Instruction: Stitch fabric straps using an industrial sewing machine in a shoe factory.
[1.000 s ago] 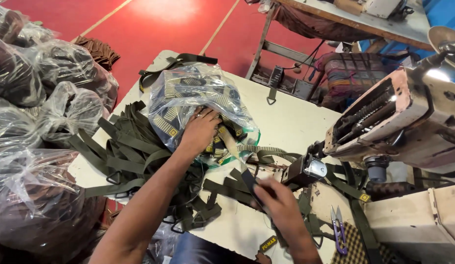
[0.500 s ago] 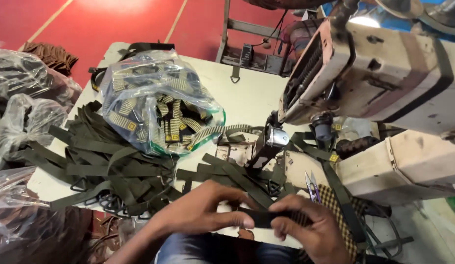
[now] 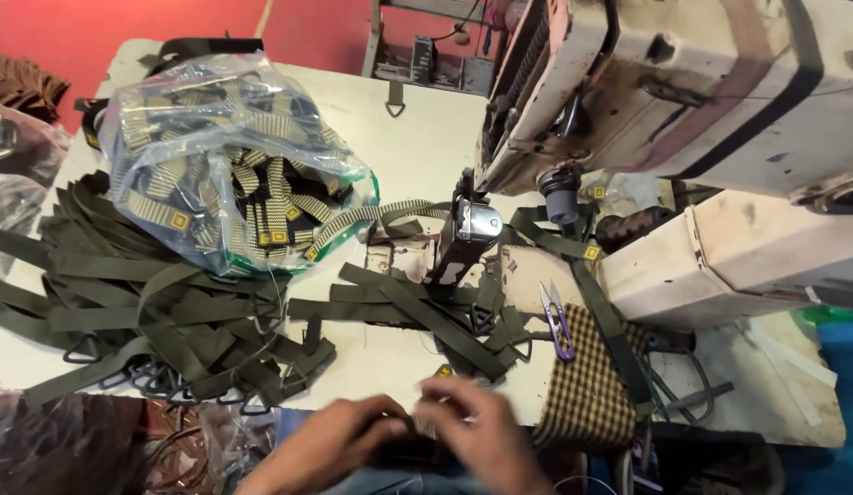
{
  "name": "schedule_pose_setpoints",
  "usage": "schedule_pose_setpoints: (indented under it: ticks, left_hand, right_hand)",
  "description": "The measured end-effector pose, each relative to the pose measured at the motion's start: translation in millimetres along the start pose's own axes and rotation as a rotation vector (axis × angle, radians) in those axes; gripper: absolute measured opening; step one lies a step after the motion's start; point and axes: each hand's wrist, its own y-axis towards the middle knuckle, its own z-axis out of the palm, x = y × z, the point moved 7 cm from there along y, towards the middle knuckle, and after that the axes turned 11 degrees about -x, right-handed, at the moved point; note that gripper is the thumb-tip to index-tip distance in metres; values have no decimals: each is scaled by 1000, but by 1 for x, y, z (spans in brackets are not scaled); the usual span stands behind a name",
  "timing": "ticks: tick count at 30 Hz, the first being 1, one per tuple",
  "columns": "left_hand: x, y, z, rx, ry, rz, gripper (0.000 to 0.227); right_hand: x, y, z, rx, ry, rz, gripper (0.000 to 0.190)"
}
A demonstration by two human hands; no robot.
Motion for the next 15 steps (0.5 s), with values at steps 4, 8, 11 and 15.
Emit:
schedule_pose_setpoints:
  ticks: [4, 8, 11, 15]
  left_hand:
    - [13, -5, -30, -221, -74, -297, 25]
    - [9, 8, -27, -292, -142, -237, 23]
    - [-1, 20, -12, -265, -63, -179, 25]
    - [-15, 28, -3, -228, -59, -182, 22]
  right_hand:
    - [-53, 8, -77, -430, -160, 75, 29]
    - [-74, 13, -100, -472, -492, 57, 25]
    - [-95, 23, -121, -619, -582, 108, 21]
    - [-112, 46, -118, -582, -718, 161, 37]
